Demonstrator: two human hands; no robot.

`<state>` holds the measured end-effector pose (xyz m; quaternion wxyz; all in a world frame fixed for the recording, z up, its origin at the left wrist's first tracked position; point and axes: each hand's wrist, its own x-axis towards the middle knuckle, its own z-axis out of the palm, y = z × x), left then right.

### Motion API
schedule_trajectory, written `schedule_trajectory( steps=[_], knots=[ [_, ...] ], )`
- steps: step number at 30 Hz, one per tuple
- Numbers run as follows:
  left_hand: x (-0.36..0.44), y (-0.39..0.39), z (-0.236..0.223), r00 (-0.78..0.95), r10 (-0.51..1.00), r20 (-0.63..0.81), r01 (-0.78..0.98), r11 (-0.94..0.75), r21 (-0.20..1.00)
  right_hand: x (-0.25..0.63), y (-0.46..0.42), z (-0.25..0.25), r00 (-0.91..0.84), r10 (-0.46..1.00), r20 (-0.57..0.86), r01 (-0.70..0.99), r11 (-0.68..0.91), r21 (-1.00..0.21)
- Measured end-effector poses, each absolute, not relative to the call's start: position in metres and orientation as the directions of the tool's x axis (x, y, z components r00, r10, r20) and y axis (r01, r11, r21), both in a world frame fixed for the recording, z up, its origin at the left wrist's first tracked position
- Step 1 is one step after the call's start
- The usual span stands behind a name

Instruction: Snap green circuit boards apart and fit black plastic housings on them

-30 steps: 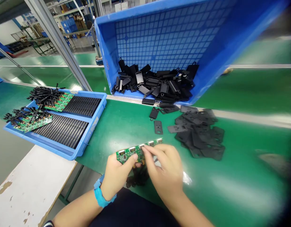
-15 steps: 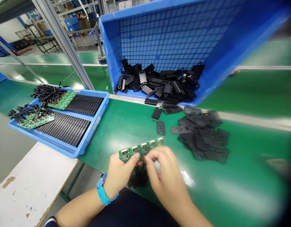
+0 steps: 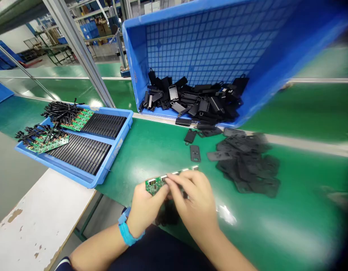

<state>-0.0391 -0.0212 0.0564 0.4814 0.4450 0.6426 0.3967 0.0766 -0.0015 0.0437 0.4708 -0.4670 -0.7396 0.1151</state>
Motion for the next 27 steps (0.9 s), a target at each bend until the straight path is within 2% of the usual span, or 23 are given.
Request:
schedule_trajectory(
  steps=[9, 16, 22, 27],
  knots=[
    [-0.0404, -0.0229, 0.0518, -0.159, 0.962, -0.223, 0.235, 0.256, 0.938, 0.0756, -0.0007, 0.0458, -0.117, 0.792, 0.599, 0.54, 0.557, -0.631],
    [-0.0379, -0.0224, 0.0532, -0.164, 0.968, -0.192, 0.234, 0.227, 0.945, 0.0779, 0.0028, 0.0488, -0.171, 0.855, 0.49, 0.51, 0.502, -0.699],
    [-0.0374, -0.0239, 0.054, -0.15, 0.983, -0.108, 0.269, 0.146, 0.952, 0.0821, 0.0074, 0.0519, -0.246, 0.88, 0.406, 0.513, 0.474, -0.716],
    [-0.038, -0.0224, 0.0533, -0.12, 0.984, -0.13, 0.257, 0.158, 0.953, 0.0818, 0.0001, 0.0526, -0.273, 0.878, 0.393, 0.536, 0.478, -0.696]
  ],
)
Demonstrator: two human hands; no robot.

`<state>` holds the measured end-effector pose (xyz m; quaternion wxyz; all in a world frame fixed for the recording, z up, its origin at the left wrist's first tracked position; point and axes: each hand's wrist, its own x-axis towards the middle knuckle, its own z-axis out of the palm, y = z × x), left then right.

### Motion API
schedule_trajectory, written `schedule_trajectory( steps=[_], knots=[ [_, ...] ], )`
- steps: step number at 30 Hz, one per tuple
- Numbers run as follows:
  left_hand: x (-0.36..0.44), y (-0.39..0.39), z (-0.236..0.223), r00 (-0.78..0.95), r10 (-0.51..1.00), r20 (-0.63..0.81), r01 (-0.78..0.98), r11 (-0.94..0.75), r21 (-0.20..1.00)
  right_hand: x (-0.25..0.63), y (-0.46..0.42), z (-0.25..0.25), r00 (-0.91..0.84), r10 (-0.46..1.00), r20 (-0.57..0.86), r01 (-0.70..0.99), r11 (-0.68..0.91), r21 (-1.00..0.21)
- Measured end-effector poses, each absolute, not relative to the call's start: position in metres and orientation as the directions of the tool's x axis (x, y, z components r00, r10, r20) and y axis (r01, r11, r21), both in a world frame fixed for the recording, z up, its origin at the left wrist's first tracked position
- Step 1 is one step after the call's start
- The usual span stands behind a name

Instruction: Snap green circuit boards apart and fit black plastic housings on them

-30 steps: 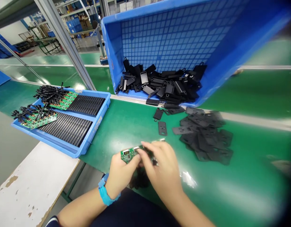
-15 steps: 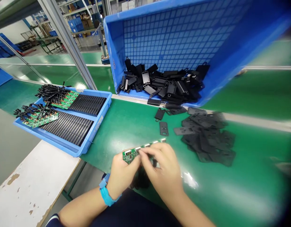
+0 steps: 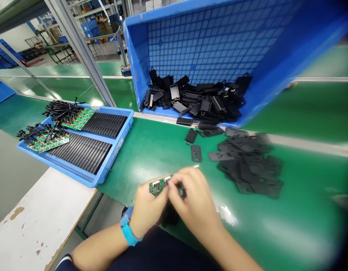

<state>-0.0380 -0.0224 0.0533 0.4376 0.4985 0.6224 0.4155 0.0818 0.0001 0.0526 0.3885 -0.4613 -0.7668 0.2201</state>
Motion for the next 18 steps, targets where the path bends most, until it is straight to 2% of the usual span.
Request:
schedule_trajectory(
  steps=[7, 10, 18],
  knots=[
    [-0.042, -0.019, 0.049, -0.116, 0.983, -0.144, 0.186, 0.164, 0.969, 0.077, -0.009, 0.056, -0.329, 0.87, 0.368, 0.423, 0.484, -0.766],
    [-0.042, -0.02, 0.047, -0.087, 0.989, -0.12, 0.16, 0.133, 0.978, 0.071, -0.005, 0.055, -0.335, 0.872, 0.357, 0.437, 0.48, -0.761],
    [-0.04, -0.019, 0.049, -0.104, 0.988, -0.113, 0.186, 0.131, 0.974, 0.063, -0.001, 0.051, -0.179, 0.808, 0.561, 0.504, 0.565, -0.653]
  ],
)
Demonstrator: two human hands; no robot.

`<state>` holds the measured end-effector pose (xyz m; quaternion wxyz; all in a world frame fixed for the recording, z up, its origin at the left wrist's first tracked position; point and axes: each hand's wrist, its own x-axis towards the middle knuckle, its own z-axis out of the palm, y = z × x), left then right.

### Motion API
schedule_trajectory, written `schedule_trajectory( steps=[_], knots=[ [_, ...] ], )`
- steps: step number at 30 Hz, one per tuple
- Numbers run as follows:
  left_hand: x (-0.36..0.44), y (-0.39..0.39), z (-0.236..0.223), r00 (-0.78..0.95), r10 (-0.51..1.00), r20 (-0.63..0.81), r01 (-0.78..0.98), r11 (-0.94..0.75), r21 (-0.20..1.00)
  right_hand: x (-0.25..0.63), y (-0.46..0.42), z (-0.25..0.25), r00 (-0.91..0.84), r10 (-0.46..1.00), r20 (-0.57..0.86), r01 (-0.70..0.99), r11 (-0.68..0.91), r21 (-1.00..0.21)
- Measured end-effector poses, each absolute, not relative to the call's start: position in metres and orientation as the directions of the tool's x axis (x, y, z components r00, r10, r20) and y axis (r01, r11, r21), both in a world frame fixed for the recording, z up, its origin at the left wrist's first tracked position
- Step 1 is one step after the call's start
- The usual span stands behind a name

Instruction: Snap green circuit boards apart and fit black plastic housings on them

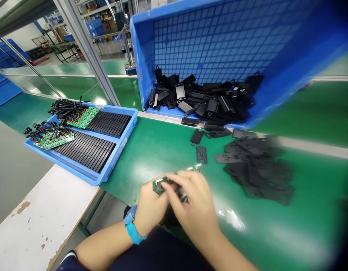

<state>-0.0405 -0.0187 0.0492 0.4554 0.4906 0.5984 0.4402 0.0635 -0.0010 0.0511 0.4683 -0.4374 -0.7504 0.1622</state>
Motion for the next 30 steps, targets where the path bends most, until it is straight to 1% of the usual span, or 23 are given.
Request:
schedule_trajectory(
  steps=[5, 8, 10, 15, 20, 22, 24, 27, 28, 30],
  knots=[
    [-0.04, -0.017, 0.05, -0.092, 0.992, -0.084, 0.177, 0.099, 0.979, 0.064, -0.006, 0.051, -0.187, 0.778, 0.6, 0.505, 0.6, -0.62],
    [-0.039, -0.017, 0.048, -0.092, 0.993, -0.079, 0.187, 0.095, 0.978, 0.062, -0.007, 0.052, -0.164, 0.785, 0.597, 0.506, 0.586, -0.633],
    [-0.04, -0.018, 0.048, -0.095, 0.992, -0.079, 0.203, 0.097, 0.974, 0.062, -0.006, 0.054, -0.17, 0.806, 0.567, 0.491, 0.569, -0.66],
    [-0.04, -0.019, 0.049, -0.097, 0.993, -0.062, 0.232, 0.083, 0.969, 0.068, 0.002, 0.059, -0.262, 0.86, 0.438, 0.458, 0.51, -0.728],
    [-0.038, -0.02, 0.052, -0.064, 0.997, -0.044, 0.218, 0.057, 0.974, 0.064, 0.001, 0.06, -0.307, 0.859, 0.409, 0.493, 0.511, -0.704],
    [-0.038, -0.018, 0.051, -0.07, 0.995, -0.068, 0.203, 0.081, 0.976, 0.061, -0.003, 0.064, -0.308, 0.859, 0.408, 0.507, 0.511, -0.694],
    [-0.039, -0.014, 0.049, -0.113, 0.987, -0.114, 0.189, 0.134, 0.973, 0.067, -0.007, 0.068, -0.313, 0.86, 0.403, 0.496, 0.51, -0.703],
    [-0.043, -0.008, 0.045, -0.152, 0.966, -0.21, 0.147, 0.232, 0.962, 0.101, -0.011, 0.063, -0.291, 0.883, 0.369, 0.511, 0.469, -0.72],
    [-0.045, -0.006, 0.043, -0.139, 0.961, -0.241, 0.11, 0.256, 0.96, 0.119, -0.011, 0.056, -0.272, 0.9, 0.34, 0.539, 0.435, -0.721],
    [-0.048, -0.002, 0.039, -0.087, 0.95, -0.3, -0.017, 0.3, 0.954, 0.16, -0.012, 0.03, -0.234, 0.948, 0.216, 0.628, 0.317, -0.711]
  ],
)
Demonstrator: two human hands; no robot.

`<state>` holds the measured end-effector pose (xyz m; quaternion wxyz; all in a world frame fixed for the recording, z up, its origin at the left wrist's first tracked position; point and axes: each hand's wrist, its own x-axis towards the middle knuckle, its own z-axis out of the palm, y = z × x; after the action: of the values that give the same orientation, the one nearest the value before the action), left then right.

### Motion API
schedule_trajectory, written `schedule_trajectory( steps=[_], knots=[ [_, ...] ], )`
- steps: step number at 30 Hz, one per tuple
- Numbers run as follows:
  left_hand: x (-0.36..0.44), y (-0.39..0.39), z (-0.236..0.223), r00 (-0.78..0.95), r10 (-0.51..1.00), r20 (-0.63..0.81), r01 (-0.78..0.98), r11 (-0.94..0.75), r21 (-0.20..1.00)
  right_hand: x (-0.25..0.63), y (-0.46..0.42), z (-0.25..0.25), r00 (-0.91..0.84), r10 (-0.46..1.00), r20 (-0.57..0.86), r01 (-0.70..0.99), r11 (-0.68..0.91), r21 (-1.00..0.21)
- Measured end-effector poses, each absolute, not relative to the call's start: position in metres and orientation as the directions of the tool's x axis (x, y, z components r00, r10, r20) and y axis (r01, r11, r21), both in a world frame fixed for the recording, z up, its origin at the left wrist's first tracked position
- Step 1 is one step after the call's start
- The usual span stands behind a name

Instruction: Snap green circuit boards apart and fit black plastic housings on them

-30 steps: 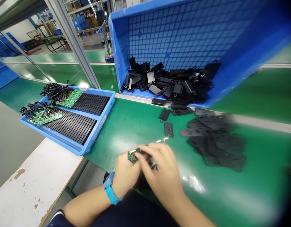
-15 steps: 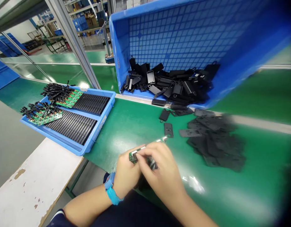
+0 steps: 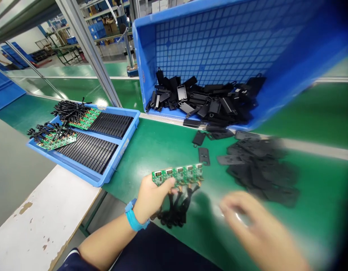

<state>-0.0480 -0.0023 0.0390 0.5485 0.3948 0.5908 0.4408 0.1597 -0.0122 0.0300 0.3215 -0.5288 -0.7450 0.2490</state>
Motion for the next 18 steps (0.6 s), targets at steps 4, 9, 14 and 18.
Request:
schedule_trajectory(
  steps=[4, 9, 14, 18],
  knots=[
    [-0.052, 0.003, 0.033, -0.012, 0.928, -0.372, -0.271, 0.355, 0.895, 0.22, -0.016, -0.034, -0.129, 0.981, -0.146, 0.804, 0.018, -0.594],
    [-0.055, 0.007, 0.033, 0.026, 0.921, -0.389, -0.322, 0.376, 0.869, 0.227, -0.02, -0.052, 0.052, 0.992, -0.117, 0.905, -0.096, -0.415],
    [-0.06, 0.006, 0.033, 0.055, 0.914, -0.403, -0.31, 0.399, 0.863, 0.191, 0.0, -0.009, -0.069, 0.988, 0.141, 0.849, 0.132, -0.511],
    [-0.064, 0.008, 0.027, 0.041, 0.915, -0.402, -0.281, 0.396, 0.874, 0.137, 0.032, 0.009, -0.036, 0.999, 0.019, 0.573, 0.037, -0.819]
  ],
)
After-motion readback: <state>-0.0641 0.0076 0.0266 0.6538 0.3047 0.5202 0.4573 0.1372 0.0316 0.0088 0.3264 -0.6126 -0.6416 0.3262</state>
